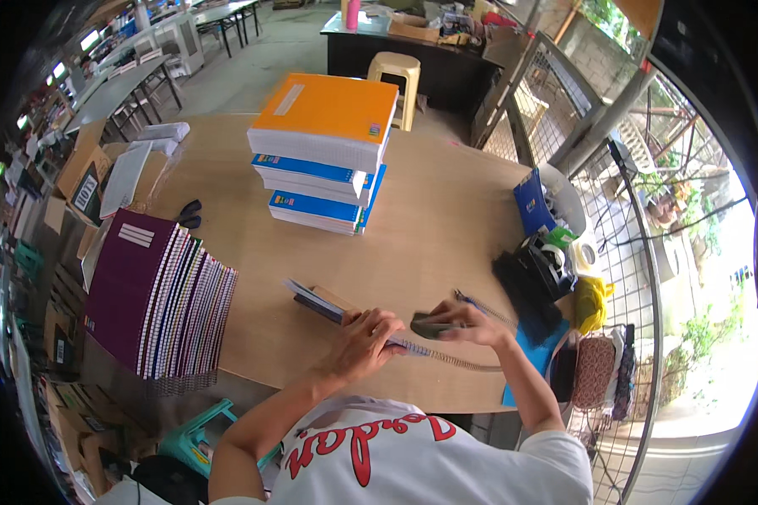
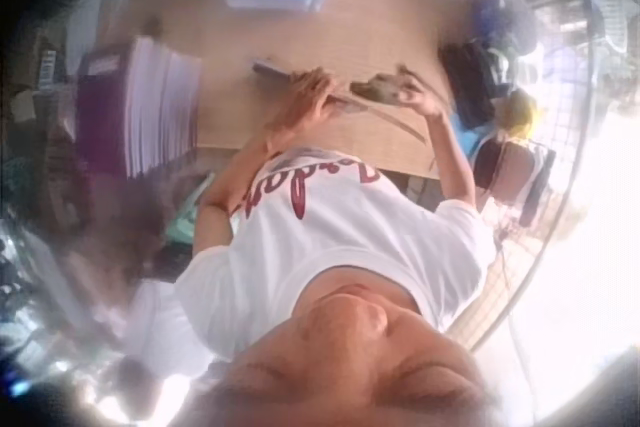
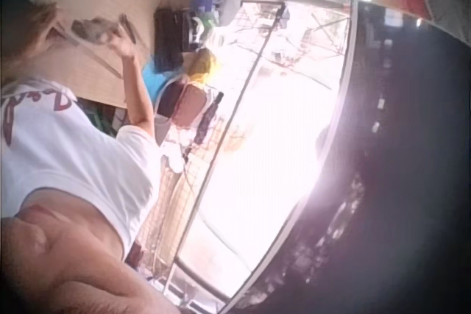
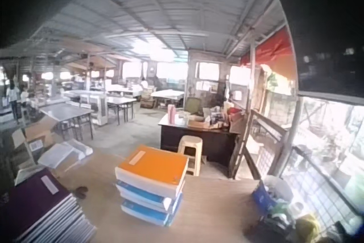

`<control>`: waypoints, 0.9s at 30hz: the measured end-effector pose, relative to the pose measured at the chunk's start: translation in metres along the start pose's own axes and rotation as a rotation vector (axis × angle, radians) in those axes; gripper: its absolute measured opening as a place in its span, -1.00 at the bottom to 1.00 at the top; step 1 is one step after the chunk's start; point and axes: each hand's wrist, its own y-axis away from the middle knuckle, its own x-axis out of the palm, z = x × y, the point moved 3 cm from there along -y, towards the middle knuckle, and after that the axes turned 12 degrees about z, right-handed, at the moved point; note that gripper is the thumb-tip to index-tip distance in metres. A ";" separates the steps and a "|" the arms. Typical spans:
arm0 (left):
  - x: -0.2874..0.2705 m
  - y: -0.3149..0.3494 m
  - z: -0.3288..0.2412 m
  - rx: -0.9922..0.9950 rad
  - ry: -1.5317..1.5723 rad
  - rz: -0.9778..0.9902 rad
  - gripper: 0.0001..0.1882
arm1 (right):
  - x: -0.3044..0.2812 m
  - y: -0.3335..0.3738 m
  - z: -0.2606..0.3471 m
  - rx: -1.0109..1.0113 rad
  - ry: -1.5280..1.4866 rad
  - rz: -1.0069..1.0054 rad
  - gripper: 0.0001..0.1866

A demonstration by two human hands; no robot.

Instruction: The person prepares spiral-bound notebooks by picking them up one at a time, aligning a metal ruler with the spiral binding, and running a cutting tool along the spine before stacking them.

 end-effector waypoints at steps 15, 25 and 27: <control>-0.023 0.011 0.028 -0.013 -0.182 -0.027 -0.58 | -0.004 -0.022 0.043 -0.028 0.115 0.031 -0.41; -0.019 0.014 0.032 0.008 -0.201 -0.011 -0.61 | 0.011 -0.021 0.038 0.005 0.149 0.088 -0.42; -0.020 0.012 0.034 0.037 -0.205 -0.006 -0.61 | 0.009 -0.019 0.027 0.095 0.118 0.029 -0.42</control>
